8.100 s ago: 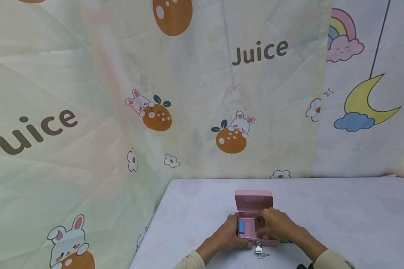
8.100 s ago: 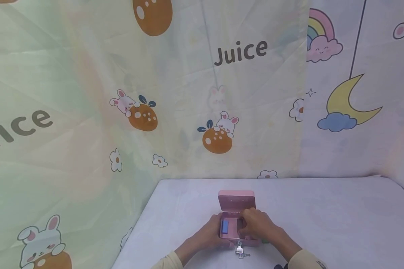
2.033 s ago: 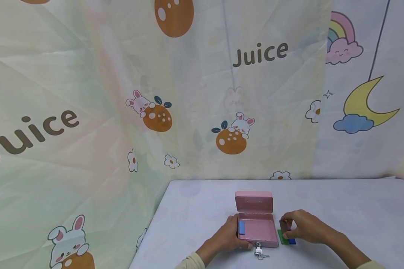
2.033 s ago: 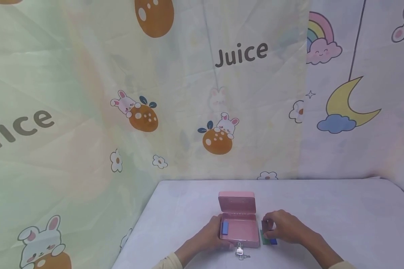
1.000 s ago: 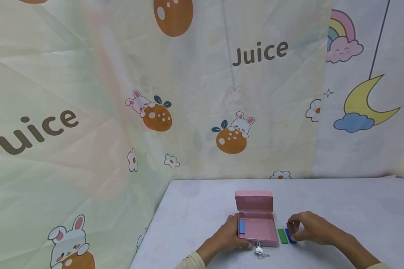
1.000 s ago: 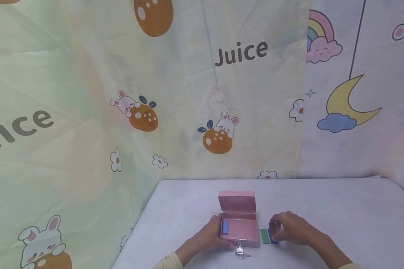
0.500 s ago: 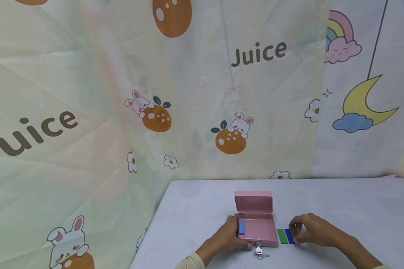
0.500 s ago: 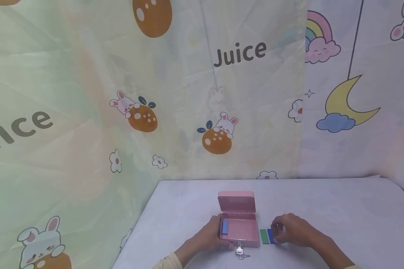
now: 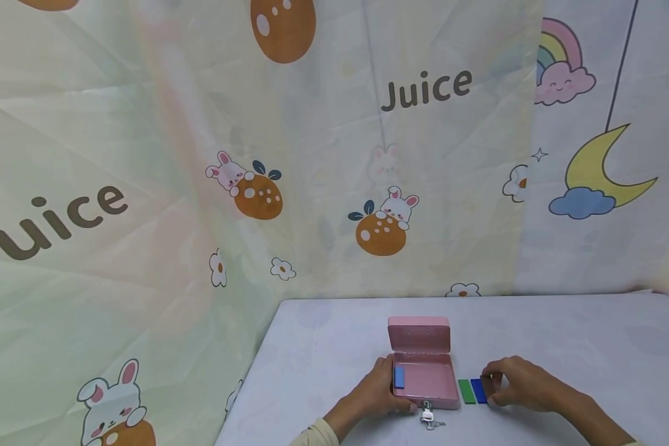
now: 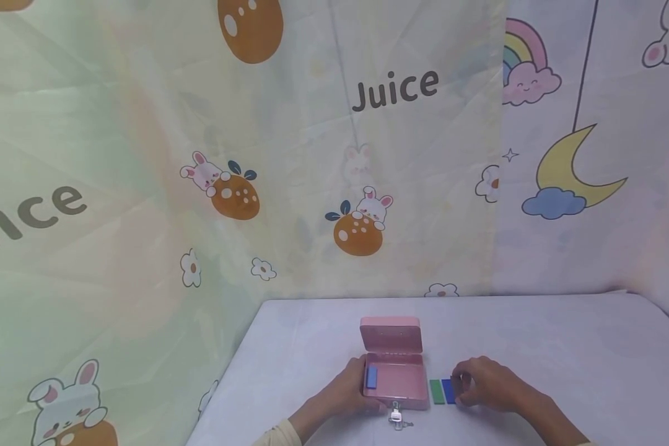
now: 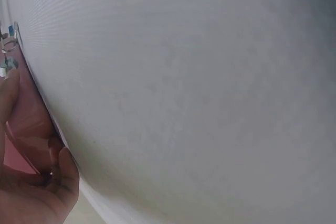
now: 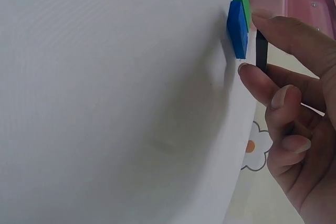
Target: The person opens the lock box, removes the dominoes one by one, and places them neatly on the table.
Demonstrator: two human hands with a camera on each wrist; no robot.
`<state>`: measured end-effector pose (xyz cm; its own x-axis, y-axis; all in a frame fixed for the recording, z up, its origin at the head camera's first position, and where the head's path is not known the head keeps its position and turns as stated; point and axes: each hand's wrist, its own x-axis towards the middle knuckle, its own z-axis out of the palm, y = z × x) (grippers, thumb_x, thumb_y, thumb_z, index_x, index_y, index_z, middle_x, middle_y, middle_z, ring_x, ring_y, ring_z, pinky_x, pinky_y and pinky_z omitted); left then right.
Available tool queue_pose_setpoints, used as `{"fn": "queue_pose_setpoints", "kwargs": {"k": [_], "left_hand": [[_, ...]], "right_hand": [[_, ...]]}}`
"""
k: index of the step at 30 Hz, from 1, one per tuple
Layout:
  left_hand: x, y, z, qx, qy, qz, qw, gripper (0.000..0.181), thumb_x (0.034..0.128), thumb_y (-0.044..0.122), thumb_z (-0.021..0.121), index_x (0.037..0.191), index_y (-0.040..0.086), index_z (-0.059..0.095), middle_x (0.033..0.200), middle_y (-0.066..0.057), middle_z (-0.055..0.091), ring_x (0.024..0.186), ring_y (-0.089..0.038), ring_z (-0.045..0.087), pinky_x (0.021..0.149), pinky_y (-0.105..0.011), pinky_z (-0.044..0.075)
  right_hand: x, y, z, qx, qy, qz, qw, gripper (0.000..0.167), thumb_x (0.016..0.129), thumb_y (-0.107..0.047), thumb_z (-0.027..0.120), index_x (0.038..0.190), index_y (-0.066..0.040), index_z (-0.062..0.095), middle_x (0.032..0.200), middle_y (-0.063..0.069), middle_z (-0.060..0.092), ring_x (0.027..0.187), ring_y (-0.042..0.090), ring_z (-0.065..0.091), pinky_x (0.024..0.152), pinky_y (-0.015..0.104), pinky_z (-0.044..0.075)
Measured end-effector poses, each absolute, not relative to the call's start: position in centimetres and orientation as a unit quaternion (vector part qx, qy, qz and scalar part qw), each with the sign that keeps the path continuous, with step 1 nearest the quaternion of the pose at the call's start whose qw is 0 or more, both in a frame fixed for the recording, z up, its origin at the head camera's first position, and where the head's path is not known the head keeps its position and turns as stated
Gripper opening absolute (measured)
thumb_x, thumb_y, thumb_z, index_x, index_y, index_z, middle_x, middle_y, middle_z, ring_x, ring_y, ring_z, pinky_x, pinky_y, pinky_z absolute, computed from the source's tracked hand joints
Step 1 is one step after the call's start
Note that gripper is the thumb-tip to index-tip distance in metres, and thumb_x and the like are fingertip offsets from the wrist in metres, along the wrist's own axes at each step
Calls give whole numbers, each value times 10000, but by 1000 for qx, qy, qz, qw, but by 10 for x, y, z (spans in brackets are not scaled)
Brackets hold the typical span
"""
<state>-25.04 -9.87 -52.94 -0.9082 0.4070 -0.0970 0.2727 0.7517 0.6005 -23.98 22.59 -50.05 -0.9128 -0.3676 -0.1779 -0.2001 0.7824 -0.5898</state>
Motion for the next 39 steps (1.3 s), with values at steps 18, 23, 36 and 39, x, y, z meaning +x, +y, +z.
{"fn": "queue_pose_setpoints", "kwargs": {"k": [18,23,36,39], "left_hand": [[-249,-98,-527,181,930,301,110,1017,674,473,913,1489,243,350,1209,81,501,1048,-60,522,1042,-366,478],[-249,-97,-527,180,930,299,111,1012,679,472,910,1490,236,352,1213,76,502,1053,-61,524,1048,-367,474],[-250,-98,-528,184,931,294,110,1029,695,482,898,1513,226,330,1225,71,505,1059,-56,522,1057,-369,471],[-250,-98,-529,186,931,294,108,1029,693,480,900,1512,223,333,1220,68,507,1053,-54,523,1049,-364,476]], "right_hand": [[-239,228,-507,-126,940,-281,145,407,727,-211,888,1063,-52,722,828,-25,604,825,180,525,736,346,472],[-241,230,-511,-130,942,-276,140,410,727,-211,888,1067,-51,722,811,-27,586,813,172,517,708,325,456],[-243,229,-514,-126,944,-274,137,438,700,-206,909,1062,-50,719,781,-17,552,806,165,510,715,328,453],[-243,228,-514,-123,943,-277,139,441,695,-202,912,1062,-52,718,780,-14,550,810,168,512,724,337,456]]}}
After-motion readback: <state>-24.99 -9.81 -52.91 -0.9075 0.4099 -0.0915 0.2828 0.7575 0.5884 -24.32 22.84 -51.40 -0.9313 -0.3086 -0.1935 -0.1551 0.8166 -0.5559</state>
